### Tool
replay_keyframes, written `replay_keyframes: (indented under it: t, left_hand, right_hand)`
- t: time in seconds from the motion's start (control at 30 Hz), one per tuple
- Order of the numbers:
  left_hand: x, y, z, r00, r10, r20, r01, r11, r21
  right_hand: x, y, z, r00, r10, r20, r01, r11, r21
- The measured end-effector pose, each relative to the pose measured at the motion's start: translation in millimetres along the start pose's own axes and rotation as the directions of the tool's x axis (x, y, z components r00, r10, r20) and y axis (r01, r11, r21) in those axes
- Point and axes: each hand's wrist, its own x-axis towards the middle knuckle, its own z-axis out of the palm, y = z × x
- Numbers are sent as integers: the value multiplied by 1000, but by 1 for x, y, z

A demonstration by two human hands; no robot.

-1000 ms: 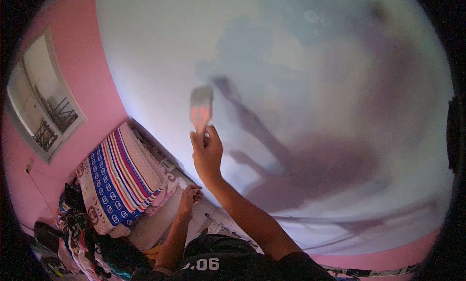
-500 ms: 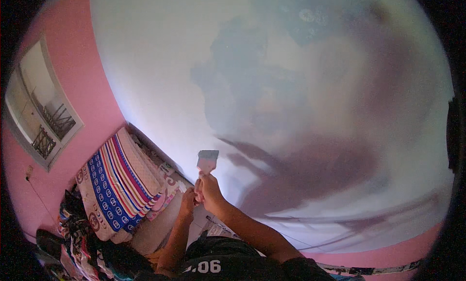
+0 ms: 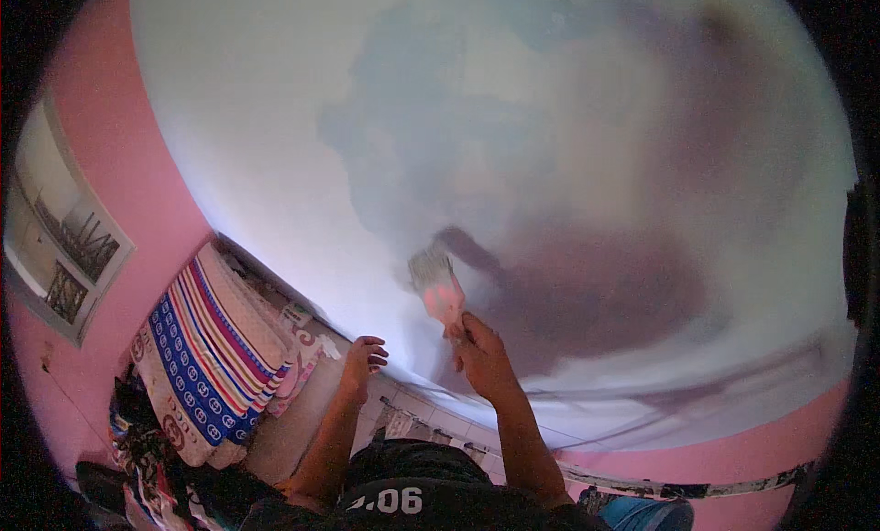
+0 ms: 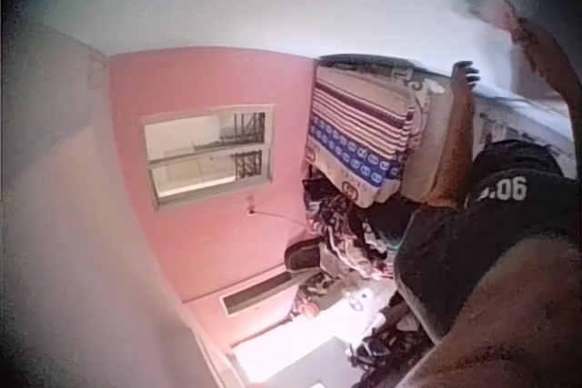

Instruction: The recorder is painting a pink and white wall with light blue paint using a brush and a bucket on a ladder.

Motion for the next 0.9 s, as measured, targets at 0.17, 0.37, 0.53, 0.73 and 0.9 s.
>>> replay_keyframes:
  t: [0.17, 0.37, 0.53, 0.73, 0.9]
  left_hand:
    - [-11, -2, 27, 980, -99, 170, 84, 992, 96]
    - [-10, -13, 13, 977, -49, 208, 20, 990, 137]
    - [-16, -28, -21, 993, 9, 122, -9, 1000, 0]
    - [9, -44, -48, 989, -147, 17, 146, 989, 33]
    - [-5, -25, -12, 996, -79, 49, 75, 995, 70]
  right_hand:
    - [42, -41, 7, 959, -247, -140, 256, 965, 50]
    - [46, 26, 70, 933, -64, -353, 171, 945, 280]
    - [9, 52, 81, 963, 186, -197, -87, 901, 426]
    - [-8, 43, 60, 955, 19, -297, 74, 952, 298]
    - [-23, 14, 28, 787, -242, -568, 326, 944, 49]
